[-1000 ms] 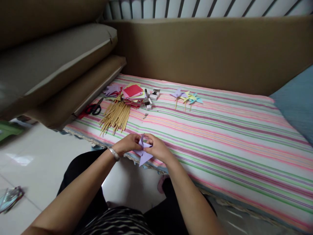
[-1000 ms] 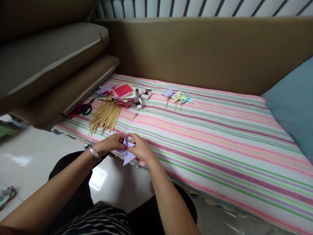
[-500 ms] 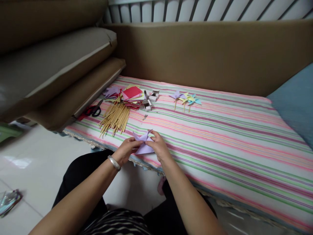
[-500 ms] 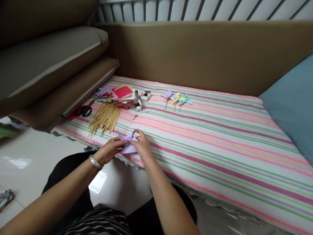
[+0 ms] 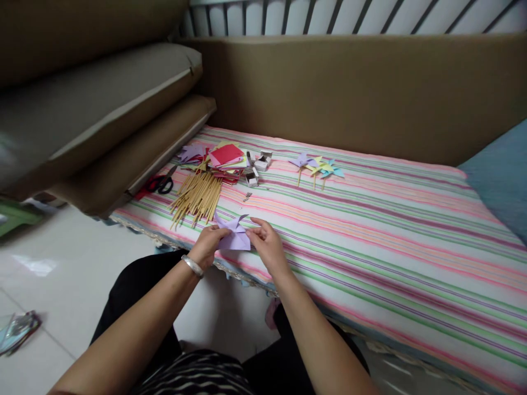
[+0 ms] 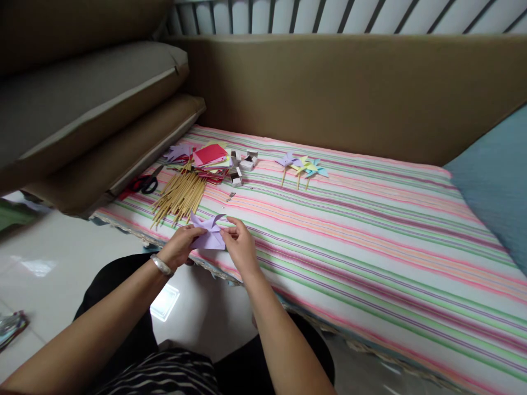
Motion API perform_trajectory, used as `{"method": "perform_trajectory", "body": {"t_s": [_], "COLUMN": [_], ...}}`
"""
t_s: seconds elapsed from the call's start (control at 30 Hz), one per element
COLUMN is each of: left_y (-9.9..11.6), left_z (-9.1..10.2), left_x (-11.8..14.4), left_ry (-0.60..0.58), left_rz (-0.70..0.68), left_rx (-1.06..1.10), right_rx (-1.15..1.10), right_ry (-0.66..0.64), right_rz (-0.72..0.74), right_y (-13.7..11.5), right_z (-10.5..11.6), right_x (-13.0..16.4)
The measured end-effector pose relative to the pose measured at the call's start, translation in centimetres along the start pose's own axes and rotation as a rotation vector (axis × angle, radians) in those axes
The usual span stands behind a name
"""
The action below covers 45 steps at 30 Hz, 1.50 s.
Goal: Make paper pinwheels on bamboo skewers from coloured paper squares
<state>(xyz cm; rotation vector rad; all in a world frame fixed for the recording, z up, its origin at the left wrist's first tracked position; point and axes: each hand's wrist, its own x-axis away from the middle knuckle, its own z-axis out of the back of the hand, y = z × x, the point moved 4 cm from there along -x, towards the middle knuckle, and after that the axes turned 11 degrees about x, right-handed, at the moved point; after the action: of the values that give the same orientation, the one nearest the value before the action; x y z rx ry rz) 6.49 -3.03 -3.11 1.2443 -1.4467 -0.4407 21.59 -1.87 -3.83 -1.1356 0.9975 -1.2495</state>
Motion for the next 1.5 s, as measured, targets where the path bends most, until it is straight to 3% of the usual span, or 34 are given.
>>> {"method": "perform_trajectory", "body": {"t_s": [0.1, 0.2, 0.37, 0.53, 0.77, 1.13, 1.5], "left_y": [1.4, 2.4, 2.5, 2.2, 1.7, 0.0, 0.3], "left_z": [1.0, 1.7, 2.0, 2.0, 1.9, 0.5, -0.2], "left_x": [0.0, 0.1, -0.1, -0.7, -0.7, -0.5, 0.1], "left_ry": [0.03, 0.035, 0.01, -0.005, -0.006, -0.253, -0.288], "left_rz": [0.003, 0.009, -0.006, -0.039, -0.057, -0.042, -0.006], "left_rx": [-0.012, -0.017, -0.007, -0.011, -0.096, -0.237, -0.213], "right_rx": [0.241, 0.433, 0.62, 0.675, 0.587, 0.72, 0.714], "right_ry": [0.052, 0.018, -0.031, 0.023, 0.035, 0.0, 0.005], "right_rz": [0.287, 0.535, 0.676, 0.696, 0.657, 0.483, 0.428], "right_y": [-1.4, -2.8, -3.2, -3.1, -3.1, -3.0, -2.9], "right_z": [0.4, 0.0, -1.5, -2.0, -1.3, -0.8, -0.7], "right_x": [0.6, 1.5, 2.2, 2.1, 1.7, 1.3, 1.3]}}
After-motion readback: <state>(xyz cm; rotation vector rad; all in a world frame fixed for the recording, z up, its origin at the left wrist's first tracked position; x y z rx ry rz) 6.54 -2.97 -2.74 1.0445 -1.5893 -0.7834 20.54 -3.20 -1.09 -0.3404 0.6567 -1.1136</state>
